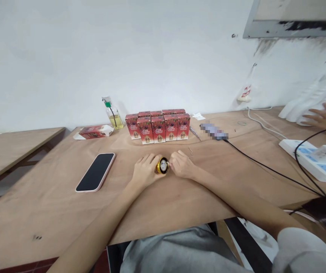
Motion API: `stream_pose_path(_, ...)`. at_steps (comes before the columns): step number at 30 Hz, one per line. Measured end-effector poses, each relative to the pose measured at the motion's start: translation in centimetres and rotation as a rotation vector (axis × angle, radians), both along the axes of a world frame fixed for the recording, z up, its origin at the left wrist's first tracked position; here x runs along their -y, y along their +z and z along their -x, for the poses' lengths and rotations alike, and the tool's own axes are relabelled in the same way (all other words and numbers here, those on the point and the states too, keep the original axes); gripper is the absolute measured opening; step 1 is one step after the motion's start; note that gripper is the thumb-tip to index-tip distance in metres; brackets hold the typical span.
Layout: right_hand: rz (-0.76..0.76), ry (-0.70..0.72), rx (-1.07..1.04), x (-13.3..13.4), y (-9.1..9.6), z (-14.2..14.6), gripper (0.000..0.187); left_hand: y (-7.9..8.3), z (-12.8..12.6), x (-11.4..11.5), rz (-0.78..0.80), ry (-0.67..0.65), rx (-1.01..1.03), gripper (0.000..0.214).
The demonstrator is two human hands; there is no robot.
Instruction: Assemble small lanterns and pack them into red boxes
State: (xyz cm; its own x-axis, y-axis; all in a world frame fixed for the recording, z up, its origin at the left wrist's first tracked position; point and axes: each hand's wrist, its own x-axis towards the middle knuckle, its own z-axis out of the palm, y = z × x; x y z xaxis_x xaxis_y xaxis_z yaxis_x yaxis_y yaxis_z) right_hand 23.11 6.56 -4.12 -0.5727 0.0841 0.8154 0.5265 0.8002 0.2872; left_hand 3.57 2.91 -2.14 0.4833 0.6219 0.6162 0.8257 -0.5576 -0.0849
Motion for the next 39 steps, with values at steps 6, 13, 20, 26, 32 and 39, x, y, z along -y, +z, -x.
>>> stream_pose_path(6, 0.97, -0.007, -0.5, -2.5, 0.1, -3.3, 0.026, 0.6, 2.0, -0.8, -0.046, 0.193, 0.141, 0.039)
stream_pose_path(13, 1.408, 0.131, -0.571, -3.9, -0.1, -4.5, 0.037, 0.3, 1.5, -0.7, -0.066, 0.168, 0.142, 0.041)
stream_pose_path(20, 1.378, 0.116, -0.528, -3.6, -0.5, -4.1, 0.038, 0.1, 1.5, -0.7, -0.078, 0.134, 0.153, 0.04)
stream_pose_path(26, 1.231, 0.061, -0.492, -4.0, -0.3, -4.7, 0.035, 0.2, 1.3, -0.6, -0.088, 0.142, 0.149, 0.04)
stream_pose_path(32, 1.187, 0.076, -0.346, -3.8, 0.4, -5.6, 0.034, 0.3, 1.3, -0.5, -0.073, 0.144, 0.13, 0.04)
stream_pose_path(39, 1.034, -0.11, -0.292, -4.2, -0.2, -5.4, 0.033, 0.1, 1.4, -0.5, -0.038, 0.125, 0.146, 0.039)
